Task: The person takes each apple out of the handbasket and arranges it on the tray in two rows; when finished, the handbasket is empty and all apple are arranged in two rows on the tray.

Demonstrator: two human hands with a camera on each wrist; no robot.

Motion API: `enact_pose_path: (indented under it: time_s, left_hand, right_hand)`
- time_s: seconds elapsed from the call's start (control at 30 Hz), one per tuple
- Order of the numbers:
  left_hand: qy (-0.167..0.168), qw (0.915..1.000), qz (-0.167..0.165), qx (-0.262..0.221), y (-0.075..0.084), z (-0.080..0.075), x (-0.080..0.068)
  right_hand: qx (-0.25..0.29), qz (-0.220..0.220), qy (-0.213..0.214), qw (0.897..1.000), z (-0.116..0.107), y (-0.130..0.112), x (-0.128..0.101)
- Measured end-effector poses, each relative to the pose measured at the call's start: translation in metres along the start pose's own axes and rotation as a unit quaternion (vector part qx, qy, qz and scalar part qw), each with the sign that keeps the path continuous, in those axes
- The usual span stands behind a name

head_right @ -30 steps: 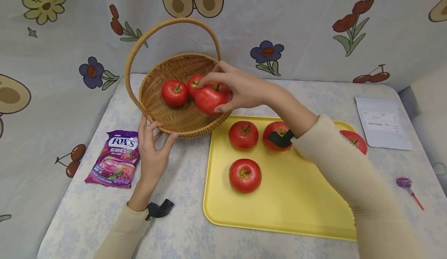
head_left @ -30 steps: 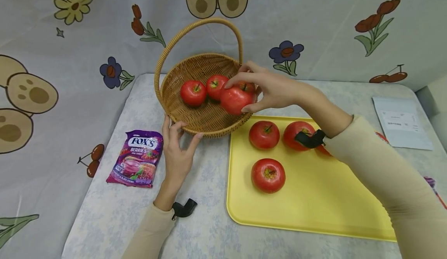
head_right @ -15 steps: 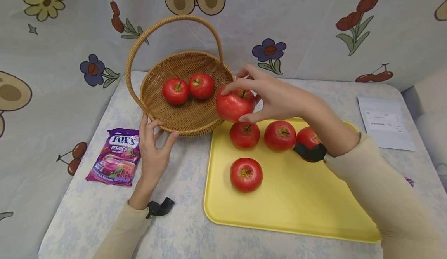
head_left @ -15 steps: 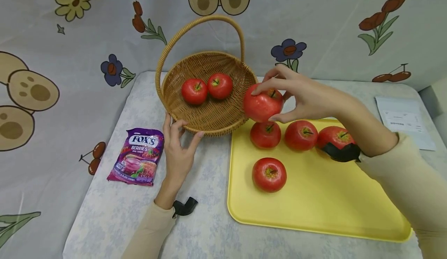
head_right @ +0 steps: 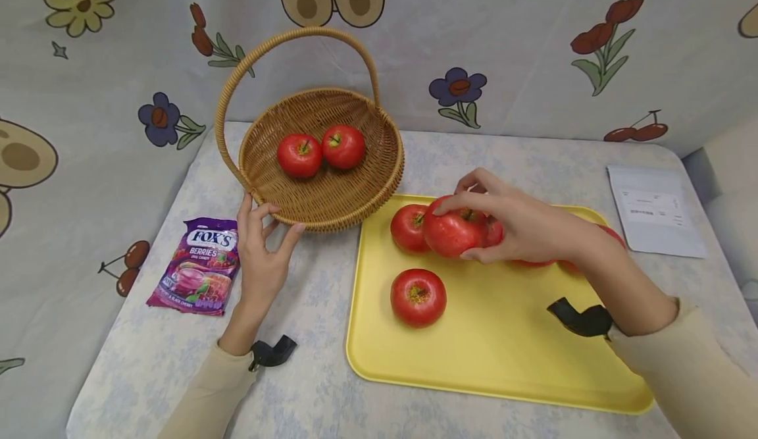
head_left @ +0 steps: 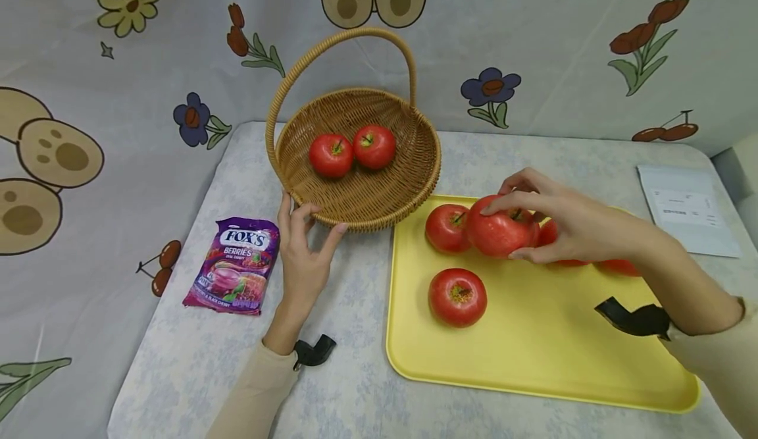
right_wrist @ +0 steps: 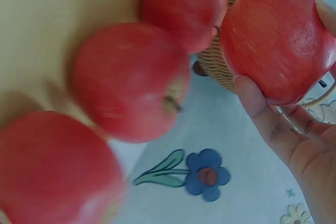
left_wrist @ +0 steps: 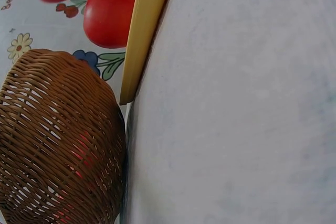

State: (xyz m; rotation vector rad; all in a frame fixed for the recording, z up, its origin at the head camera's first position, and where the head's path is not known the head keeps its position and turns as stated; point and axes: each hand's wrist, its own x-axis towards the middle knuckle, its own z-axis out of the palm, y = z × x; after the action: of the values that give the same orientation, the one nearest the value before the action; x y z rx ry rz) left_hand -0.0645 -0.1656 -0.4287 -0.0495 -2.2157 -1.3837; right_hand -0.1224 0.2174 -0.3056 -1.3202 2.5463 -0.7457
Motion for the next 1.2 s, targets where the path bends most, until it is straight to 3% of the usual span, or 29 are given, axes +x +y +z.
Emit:
enact_pose_path:
  time_s: [0.2,0.47,0.7,1.2]
  left_hand:
    - [-0.004,0.9999,-0.002,0.01,0.001,-0.001,-0.001]
    - [-0.004,1.0,0.001,0.009,0.001,-0.001,-0.001]
    - [0.0,1.0,0.003,0.005,0.002,0.0,0.0]
    - [-0.001,1.0,0.001,0.005,0.003,-0.001,-0.001]
  right_hand:
    - [0.012,0.047,-0.015,0.999,0.015,0.003,-0.031]
    - [-0.004,0.056,-0.028,0.998,0.037,0.001,-0.056]
    - [0.025,0.063,-0.042,0.997,0.056,-0.001,-0.065]
    - [-0.006,0.094,-0.056,0.994,0.071,-0.002,-0.067]
